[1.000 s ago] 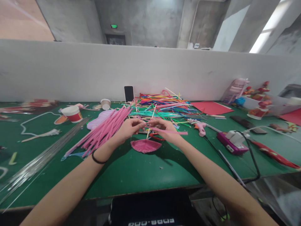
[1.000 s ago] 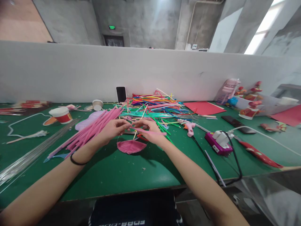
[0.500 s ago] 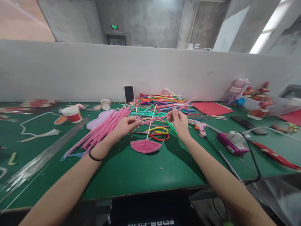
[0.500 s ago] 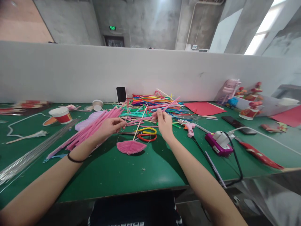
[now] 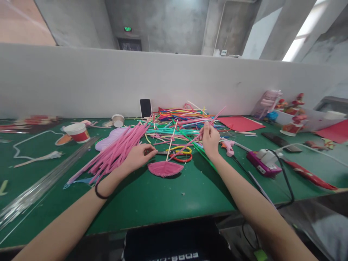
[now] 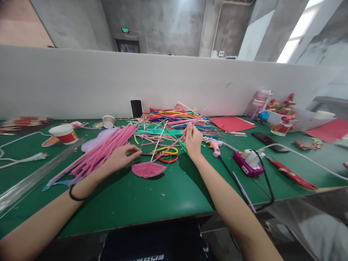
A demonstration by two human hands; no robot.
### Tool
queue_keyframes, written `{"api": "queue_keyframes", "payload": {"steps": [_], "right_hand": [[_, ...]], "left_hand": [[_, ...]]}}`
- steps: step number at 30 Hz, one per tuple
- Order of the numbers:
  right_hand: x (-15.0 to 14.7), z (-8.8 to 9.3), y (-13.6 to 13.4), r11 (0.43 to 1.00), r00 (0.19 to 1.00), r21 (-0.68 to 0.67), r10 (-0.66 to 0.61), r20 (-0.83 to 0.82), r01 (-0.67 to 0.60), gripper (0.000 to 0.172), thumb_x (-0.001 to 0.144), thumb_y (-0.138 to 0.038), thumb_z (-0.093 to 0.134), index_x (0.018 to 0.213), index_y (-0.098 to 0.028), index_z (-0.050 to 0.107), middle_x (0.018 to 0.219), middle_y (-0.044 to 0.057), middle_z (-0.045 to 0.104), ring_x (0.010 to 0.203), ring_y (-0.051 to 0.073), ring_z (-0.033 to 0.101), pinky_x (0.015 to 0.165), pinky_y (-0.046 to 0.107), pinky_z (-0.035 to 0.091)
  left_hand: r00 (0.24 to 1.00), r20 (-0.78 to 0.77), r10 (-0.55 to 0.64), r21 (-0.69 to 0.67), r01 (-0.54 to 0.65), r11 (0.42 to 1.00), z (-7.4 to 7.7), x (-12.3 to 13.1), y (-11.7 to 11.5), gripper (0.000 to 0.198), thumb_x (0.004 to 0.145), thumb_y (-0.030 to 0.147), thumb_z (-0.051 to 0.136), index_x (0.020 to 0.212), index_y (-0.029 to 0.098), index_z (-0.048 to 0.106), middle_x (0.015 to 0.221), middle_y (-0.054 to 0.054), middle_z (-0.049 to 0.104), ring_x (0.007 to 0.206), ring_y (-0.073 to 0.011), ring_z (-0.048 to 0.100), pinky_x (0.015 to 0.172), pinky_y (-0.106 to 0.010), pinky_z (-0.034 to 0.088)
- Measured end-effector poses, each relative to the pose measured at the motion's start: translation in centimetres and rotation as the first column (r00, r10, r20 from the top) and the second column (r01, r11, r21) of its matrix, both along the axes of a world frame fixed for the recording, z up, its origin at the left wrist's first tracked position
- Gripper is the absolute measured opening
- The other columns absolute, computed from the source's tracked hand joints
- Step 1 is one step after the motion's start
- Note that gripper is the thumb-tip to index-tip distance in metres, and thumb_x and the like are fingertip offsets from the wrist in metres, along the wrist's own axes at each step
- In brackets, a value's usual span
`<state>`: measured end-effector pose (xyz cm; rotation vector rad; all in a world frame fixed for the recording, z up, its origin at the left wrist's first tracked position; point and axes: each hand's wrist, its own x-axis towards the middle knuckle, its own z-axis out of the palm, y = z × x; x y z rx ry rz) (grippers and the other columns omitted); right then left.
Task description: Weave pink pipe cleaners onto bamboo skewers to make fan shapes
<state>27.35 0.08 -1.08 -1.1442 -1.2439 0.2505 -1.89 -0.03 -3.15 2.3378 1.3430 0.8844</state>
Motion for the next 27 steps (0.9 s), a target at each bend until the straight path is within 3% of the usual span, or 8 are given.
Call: {"api": "queue_keyframes", "payload": {"steps": [5,10,21,27], "right_hand": [[-0.5,-0.5,0.1,0.991,0.994,-0.078,0.113,0.014,-0.111,0.058,0.093,-0.07,0.034,0.068,-0.023,0.057,0.048,0.0,0.059,0.047,0.016,0.057,0.056,0.028,0.047],[-1.2,-0.8,-0.3,0.98,0.974,-0.115,0.176,0.144,-0.16,0.056,0.094,-0.065,0.038,0.065,-0.022,0.057,0.045,-0.001,0.058,0.048,0.016,0.06,0.059,0.028,0.048],[-1.9,-1.0,-0.8,0.951,0.926,-0.184,0.29,0.243,-0.249,0.055,0.095,-0.066,0.036,0.067,-0.023,0.058,0.045,-0.002,0.057,0.045,0.016,0.059,0.055,0.028,0.047],[-2.3,-1.0,-1.2,0.893,0.853,-0.251,0.436,0.288,-0.372,0.056,0.098,-0.063,0.029,0.071,-0.023,0.058,0.047,-0.003,0.06,0.05,0.015,0.063,0.063,0.026,0.049]], "left_hand": [[0.975,-0.132,-0.177,0.118,0.193,0.974,-0.3,-0.1,-0.6,0.024,0.089,0.038,0.059,0.097,0.022,0.073,0.102,-0.008,0.068,0.1,-0.0251,0.06,0.092,-0.039,0.044],[0.969,-0.152,-0.193,0.138,0.215,0.967,-0.1,-0.1,-0.4,0.021,0.09,0.037,0.059,0.094,0.023,0.075,0.108,-0.008,0.066,0.107,-0.0256,0.057,0.099,-0.042,0.041],[0.952,-0.202,-0.23,0.107,0.255,0.961,-1.4,0.1,0.1,0.018,0.089,0.033,0.057,0.086,0.022,0.071,0.113,-0.01,0.065,0.116,-0.0269,0.054,0.102,-0.044,0.041],[0.966,-0.198,-0.165,0.183,0.202,0.962,-0.9,-0.2,0.2,0.022,0.096,0.033,0.042,0.088,0.02,0.058,0.098,-0.011,0.065,0.096,-0.0265,0.058,0.089,-0.043,0.045]]}}
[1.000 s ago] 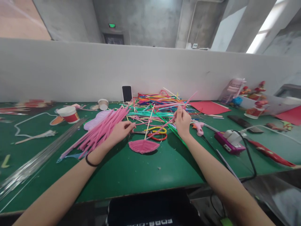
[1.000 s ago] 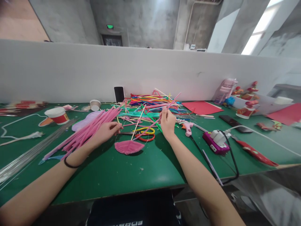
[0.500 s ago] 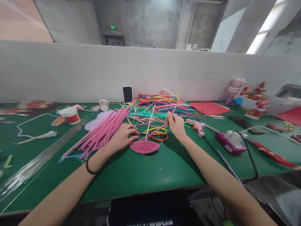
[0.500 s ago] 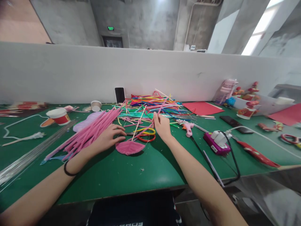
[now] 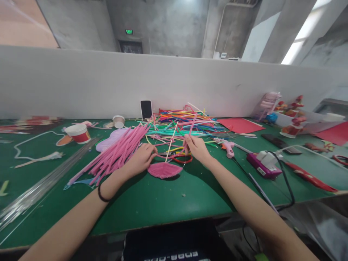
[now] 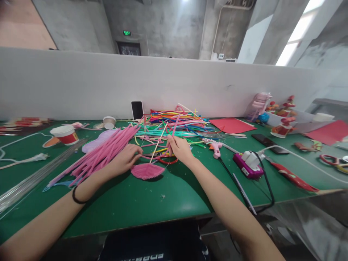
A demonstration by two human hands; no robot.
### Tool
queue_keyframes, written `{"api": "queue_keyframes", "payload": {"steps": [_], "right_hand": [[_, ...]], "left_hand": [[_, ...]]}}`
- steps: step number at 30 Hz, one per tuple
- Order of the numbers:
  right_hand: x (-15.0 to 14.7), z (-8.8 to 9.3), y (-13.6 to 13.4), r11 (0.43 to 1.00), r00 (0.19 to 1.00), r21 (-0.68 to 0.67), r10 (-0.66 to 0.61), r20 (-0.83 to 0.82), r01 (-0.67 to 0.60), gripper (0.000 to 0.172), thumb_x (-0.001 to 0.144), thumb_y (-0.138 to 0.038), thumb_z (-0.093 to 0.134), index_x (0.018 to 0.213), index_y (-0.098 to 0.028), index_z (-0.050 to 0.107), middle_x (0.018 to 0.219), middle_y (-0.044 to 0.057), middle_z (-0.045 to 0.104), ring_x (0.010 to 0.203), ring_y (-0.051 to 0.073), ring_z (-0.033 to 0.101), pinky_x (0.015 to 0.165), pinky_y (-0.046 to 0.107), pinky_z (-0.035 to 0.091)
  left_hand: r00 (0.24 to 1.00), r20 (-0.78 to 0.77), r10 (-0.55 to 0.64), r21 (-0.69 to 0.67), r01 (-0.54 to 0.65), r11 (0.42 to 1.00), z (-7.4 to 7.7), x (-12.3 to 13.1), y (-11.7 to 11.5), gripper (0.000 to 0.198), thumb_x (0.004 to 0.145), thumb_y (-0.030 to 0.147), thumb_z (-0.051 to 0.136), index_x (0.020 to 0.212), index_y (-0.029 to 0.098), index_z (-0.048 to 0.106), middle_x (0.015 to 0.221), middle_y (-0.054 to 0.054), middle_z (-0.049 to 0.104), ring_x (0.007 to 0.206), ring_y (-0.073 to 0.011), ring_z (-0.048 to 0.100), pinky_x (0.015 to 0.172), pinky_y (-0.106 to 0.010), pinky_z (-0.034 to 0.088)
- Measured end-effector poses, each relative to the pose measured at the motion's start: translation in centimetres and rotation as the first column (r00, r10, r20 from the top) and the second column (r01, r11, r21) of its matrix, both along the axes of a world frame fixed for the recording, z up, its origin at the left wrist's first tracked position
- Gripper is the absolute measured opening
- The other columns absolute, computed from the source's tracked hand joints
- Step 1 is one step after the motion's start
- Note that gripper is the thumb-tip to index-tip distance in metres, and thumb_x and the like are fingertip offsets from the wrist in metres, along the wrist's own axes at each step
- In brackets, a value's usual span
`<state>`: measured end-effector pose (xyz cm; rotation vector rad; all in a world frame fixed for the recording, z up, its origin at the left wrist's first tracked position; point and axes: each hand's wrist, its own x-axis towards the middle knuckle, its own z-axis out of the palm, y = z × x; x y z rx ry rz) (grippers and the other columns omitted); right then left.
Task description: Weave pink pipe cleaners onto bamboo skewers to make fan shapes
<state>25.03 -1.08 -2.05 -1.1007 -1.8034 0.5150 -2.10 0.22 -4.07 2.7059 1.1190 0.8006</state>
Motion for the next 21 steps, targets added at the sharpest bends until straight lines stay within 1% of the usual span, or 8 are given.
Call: {"api": "queue_keyframes", "payload": {"steps": [4,8,10,13,15,17,18,21], "right_hand": [[-0.2,0.1,-0.4,0.996,0.991,-0.02,0.087,0.099,-0.085,0.055,0.1,-0.06,0.026,0.071,-0.023,0.055,0.047,-0.003,0.061,0.055,0.015,0.065,0.067,0.025,0.049],[-0.8,0.3,-1.0,0.993,0.975,0.02,0.11,0.193,-0.117,0.053,0.1,-0.057,0.03,0.068,-0.023,0.056,0.053,-0.002,0.064,0.059,0.016,0.065,0.07,0.027,0.048],[-1.3,0.3,-1.3,0.988,0.969,-0.015,0.155,0.193,-0.155,0.051,0.101,-0.054,0.033,0.07,-0.022,0.058,0.057,-0.001,0.065,0.06,0.015,0.065,0.067,0.027,0.048],[-2.0,0.2,-1.7,0.97,0.961,-0.109,0.23,0.151,-0.215,0.042,0.099,-0.048,0.043,0.076,-0.019,0.064,0.062,0.0,0.068,0.059,0.014,0.064,0.063,0.025,0.046],[-2.3,0.0,-1.8,0.958,0.95,-0.135,0.271,0.153,-0.252,0.027,0.093,-0.04,0.058,0.082,-0.017,0.068,0.068,0.001,0.07,0.062,0.014,0.064,0.062,0.024,0.046],[-2.5,-0.1,-1.8,0.949,0.934,-0.138,0.306,0.185,-0.283,0.014,0.085,-0.029,0.068,0.09,-0.016,0.071,0.077,0.001,0.072,0.068,0.014,0.064,0.065,0.023,0.046],[-2.5,-0.1,-1.8,0.945,0.925,-0.14,0.32,0.205,-0.296,0.013,0.084,-0.025,0.069,0.094,-0.016,0.072,0.081,0.002,0.073,0.071,0.014,0.064,0.067,0.023,0.046],[-2.3,-0.1,-1.7,0.948,0.91,-0.138,0.316,0.267,-0.288,0.012,0.089,-0.023,0.063,0.091,-0.017,0.073,0.087,0.003,0.075,0.076,0.014,0.064,0.069,0.023,0.044]], "left_hand": [[0.996,0.071,0.061,-0.069,-0.056,0.996,0.7,0.1,-0.4,0.023,0.096,0.038,0.041,0.091,0.021,0.055,0.091,-0.008,0.065,0.086,-0.0256,0.06,0.079,-0.039,0.047],[0.962,0.248,0.112,-0.145,-0.078,0.986,1.6,0.7,-1.3,0.025,0.093,0.04,0.049,0.108,0.022,0.056,0.095,-0.007,0.068,0.089,-0.0259,0.066,0.08,-0.037,0.049],[0.941,0.314,0.126,-0.167,-0.076,0.983,1.9,1.0,-1.6,0.027,0.091,0.042,0.053,0.107,0.021,0.06,0.095,-0.007,0.07,0.09,-0.0254,0.067,0.081,-0.036,0.05],[0.907,0.405,0.118,-0.251,-0.014,0.968,2.2,1.2,-1.8,0.029,0.088,0.046,0.059,0.096,0.019,0.066,0.094,-0.007,0.071,0.088,-0.0238,0.067,0.081,-0.034,0.051],[0.884,0.456,0.101,-0.344,0.071,0.936,2.1,1.1,-1.6,0.033,0.085,0.049,0.064,0.093,0.017,0.069,0.092,-0.007,0.073,0.087,-0.0232,0.068,0.081,-0.034,0.052],[0.89,0.449,0.079,-0.422,0.134,0.897,1.9,0.9,-1.3,0.035,0.082,0.05,0.067,0.092,0.017,0.072,0.091,-0.007,0.074,0.086,-0.0232,0.068,0.081,-0.034,0.053],[0.903,0.425,0.067,-0.443,0.143,0.885,1.8,0.8,-1.1,0.035,0.082,0.05,0.067,0.092,0.017,0.073,0.09,-0.007,0.075,0.086,-0.0232,0.069,0.08,-0.034,0.053],[0.944,0.327,0.038,-0.399,0.101,0.911,1.4,0.5,-0.7,0.033,0.084,0.049,0.064,0.093,0.019,0.074,0.09,-0.006,0.076,0.085,-0.023,0.069,0.081,-0.034,0.053]]}}
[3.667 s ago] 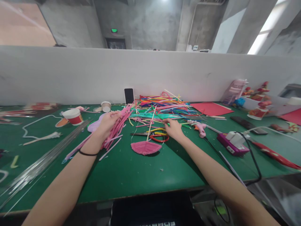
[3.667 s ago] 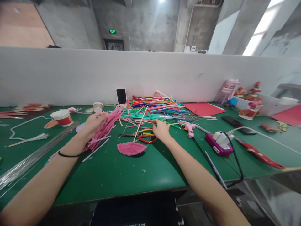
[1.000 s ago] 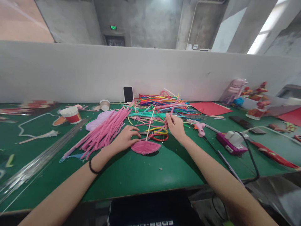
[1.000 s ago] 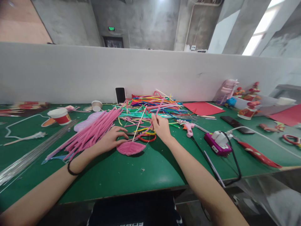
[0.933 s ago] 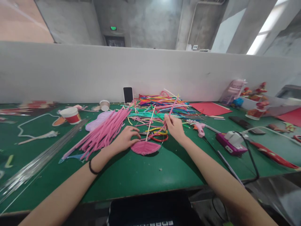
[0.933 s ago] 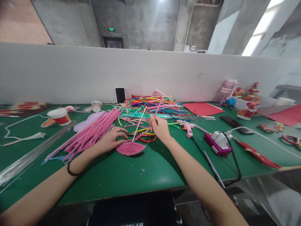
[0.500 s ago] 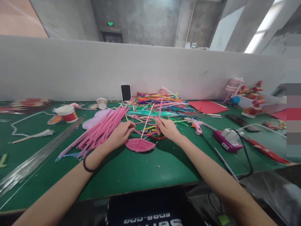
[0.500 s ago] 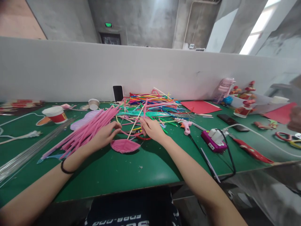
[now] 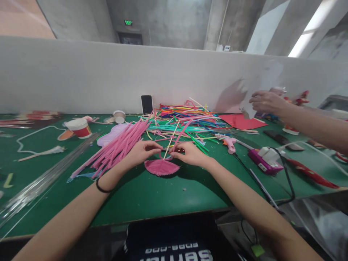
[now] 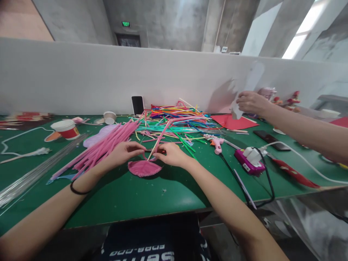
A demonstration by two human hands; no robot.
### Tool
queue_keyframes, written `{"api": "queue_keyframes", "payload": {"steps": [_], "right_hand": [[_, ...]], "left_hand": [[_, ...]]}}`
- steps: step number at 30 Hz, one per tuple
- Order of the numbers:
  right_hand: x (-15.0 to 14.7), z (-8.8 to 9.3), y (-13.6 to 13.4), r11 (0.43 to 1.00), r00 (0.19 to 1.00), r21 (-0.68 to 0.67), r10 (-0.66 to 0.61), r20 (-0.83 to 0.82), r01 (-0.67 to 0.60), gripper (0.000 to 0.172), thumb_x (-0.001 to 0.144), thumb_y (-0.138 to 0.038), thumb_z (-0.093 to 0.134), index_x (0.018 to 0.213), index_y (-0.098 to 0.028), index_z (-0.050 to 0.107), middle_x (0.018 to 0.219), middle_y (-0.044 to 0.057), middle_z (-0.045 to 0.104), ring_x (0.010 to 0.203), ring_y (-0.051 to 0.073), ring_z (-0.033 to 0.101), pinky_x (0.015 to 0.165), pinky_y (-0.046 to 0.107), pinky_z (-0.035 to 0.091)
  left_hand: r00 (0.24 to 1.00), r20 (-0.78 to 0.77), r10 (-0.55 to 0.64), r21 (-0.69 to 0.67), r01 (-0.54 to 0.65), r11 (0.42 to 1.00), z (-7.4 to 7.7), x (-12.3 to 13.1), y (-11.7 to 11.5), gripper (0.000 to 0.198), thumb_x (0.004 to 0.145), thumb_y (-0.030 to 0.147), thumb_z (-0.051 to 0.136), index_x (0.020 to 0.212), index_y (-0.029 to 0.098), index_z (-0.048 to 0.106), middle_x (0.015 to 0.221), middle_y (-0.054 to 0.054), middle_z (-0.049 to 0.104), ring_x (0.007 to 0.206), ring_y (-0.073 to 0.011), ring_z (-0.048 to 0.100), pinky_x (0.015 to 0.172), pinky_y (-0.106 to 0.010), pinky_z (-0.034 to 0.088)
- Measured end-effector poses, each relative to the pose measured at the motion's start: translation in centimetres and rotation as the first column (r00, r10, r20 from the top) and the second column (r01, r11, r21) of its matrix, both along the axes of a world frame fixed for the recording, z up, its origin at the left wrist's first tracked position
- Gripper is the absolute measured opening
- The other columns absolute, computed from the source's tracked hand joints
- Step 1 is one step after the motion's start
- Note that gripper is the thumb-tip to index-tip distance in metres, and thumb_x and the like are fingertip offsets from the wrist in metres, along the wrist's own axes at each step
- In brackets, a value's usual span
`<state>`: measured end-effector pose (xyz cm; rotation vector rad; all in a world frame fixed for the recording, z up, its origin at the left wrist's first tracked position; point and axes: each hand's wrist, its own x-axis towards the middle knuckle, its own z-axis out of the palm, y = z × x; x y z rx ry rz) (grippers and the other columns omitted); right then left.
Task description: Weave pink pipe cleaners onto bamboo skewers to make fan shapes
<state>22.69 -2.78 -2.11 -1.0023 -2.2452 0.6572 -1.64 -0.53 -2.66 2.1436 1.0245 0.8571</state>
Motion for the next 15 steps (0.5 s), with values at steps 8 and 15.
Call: {"api": "queue_keyframes", "payload": {"steps": [8,15], "right_hand": [[-0.2,0.0,-0.1,0.997,0.998,0.068,0.018,0.053,-0.021,0.031,0.102,-0.031,0.045,0.088,-0.016,0.069,0.083,0.004,0.075,0.077,0.015,0.067,0.07,0.024,0.043],[-1.0,-1.2,0.1,0.996,0.999,0.091,0.022,0.036,-0.025,0.009,0.09,-0.016,0.063,0.096,-0.016,0.07,0.093,0.007,0.076,0.083,0.018,0.069,0.073,0.025,0.048]], "left_hand": [[0.974,-0.228,0.012,0.191,0.032,0.981,0.3,0.4,-0.8,0.038,0.097,0.048,0.04,0.094,0.021,0.066,0.098,-0.007,0.072,0.092,-0.024,0.067,0.086,-0.036,0.049],[0.998,-0.064,-0.007,0.106,0.014,0.994,0.9,1.2,-1.8,0.03,0.101,0.041,0.035,0.086,0.023,0.052,0.08,-0.001,0.071,0.077,-0.0191,0.068,0.078,-0.03,0.049]]}}
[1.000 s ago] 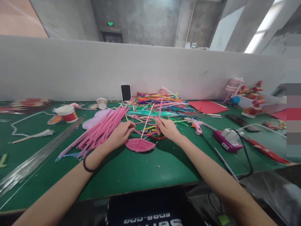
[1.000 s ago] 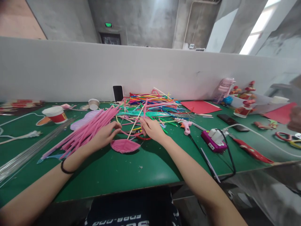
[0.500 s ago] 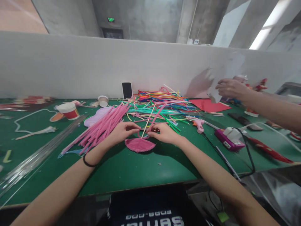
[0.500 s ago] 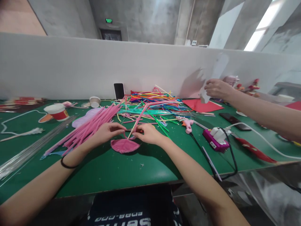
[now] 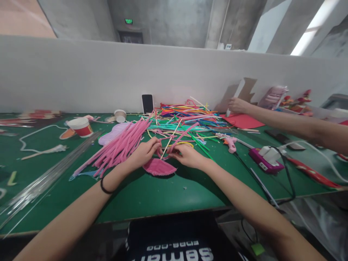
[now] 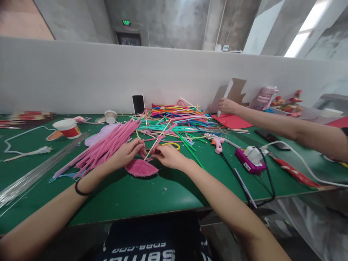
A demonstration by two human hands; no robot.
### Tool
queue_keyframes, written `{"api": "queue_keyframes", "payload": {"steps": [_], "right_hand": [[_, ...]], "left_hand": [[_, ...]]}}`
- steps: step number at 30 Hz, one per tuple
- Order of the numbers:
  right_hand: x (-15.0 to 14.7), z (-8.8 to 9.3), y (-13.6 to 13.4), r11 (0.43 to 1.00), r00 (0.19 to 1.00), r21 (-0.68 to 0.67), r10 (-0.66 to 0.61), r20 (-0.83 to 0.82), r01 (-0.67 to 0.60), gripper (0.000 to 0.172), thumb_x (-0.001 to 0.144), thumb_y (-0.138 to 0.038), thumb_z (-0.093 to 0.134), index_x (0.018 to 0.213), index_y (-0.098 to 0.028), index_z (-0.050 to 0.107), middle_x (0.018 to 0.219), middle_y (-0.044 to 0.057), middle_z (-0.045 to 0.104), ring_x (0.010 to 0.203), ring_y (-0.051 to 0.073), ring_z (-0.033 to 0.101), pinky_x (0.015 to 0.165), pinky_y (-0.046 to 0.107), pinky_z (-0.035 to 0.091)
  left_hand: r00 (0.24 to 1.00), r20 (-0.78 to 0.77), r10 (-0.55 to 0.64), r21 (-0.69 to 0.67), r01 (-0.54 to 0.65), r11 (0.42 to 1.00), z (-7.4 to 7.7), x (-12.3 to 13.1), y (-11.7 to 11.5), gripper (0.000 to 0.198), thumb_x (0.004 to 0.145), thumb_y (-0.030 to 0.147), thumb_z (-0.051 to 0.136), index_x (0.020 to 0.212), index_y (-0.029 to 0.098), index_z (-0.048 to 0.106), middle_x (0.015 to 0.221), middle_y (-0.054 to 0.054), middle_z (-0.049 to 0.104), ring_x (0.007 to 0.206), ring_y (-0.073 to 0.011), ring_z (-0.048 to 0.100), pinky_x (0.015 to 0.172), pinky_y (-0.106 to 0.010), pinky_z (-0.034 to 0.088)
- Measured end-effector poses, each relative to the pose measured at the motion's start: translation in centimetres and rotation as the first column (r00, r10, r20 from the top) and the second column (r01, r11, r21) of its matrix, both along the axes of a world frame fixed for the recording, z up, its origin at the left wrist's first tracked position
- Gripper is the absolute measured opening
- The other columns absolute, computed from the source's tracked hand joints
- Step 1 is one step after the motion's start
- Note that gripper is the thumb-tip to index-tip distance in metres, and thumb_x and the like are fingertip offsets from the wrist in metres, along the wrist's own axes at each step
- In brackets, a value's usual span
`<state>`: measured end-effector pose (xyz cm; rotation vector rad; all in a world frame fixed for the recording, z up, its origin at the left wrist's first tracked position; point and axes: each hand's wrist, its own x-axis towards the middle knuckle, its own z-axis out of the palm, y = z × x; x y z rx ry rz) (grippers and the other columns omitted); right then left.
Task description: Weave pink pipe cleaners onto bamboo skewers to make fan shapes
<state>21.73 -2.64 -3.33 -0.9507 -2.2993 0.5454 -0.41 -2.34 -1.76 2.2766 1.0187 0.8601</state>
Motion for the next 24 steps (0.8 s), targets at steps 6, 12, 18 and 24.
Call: {"api": "queue_keyframes", "payload": {"steps": [6,12,18,24], "right_hand": [[-0.3,-0.2,-0.2,0.996,0.999,0.072,0.046,0.004,-0.046,0.009,0.09,-0.021,0.065,0.094,-0.016,0.071,0.09,0.007,0.074,0.078,0.017,0.066,0.069,0.025,0.046],[-0.8,-0.5,-0.4,0.99,0.994,0.104,0.087,0.065,-0.093,0.01,0.094,-0.025,0.06,0.091,-0.016,0.065,0.086,0.007,0.071,0.074,0.016,0.062,0.067,0.025,0.044],[-0.4,-0.6,-0.1,0.995,0.998,-0.085,0.057,0.04,-0.053,0.005,0.096,-0.02,0.055,0.096,-0.017,0.059,0.091,0.007,0.074,0.079,0.018,0.068,0.068,0.026,0.046],[0.5,-0.2,0.7,0.999,0.998,-0.02,0.028,0.05,-0.027,0.008,0.096,-0.016,0.054,0.099,-0.017,0.06,0.096,0.008,0.074,0.09,0.019,0.069,0.076,0.027,0.048]], "left_hand": [[1.0,0.022,-0.014,-0.016,0.014,1.0,-0.4,0.1,0.0,0.026,0.099,0.043,0.042,0.089,0.022,0.055,0.075,0.002,0.066,0.064,-0.0161,0.066,0.069,-0.027,0.047],[0.998,0.039,-0.044,-0.055,0.046,0.997,-0.4,0.1,-0.2,0.027,0.098,0.044,0.046,0.092,0.021,0.057,0.075,0.003,0.066,0.063,-0.0155,0.065,0.067,-0.027,0.047],[0.999,0.045,0.015,0.068,-0.018,0.998,0.0,0.2,-0.3,0.028,0.098,0.042,0.046,0.087,0.02,0.059,0.082,0.0,0.066,0.079,-0.0174,0.062,0.072,-0.028,0.045],[0.987,0.159,-0.005,-0.031,0.01,0.999,-0.2,0.7,-0.5,0.029,0.097,0.043,0.048,0.085,0.019,0.059,0.078,0.0,0.064,0.074,-0.017,0.061,0.07,-0.028,0.048]]}}
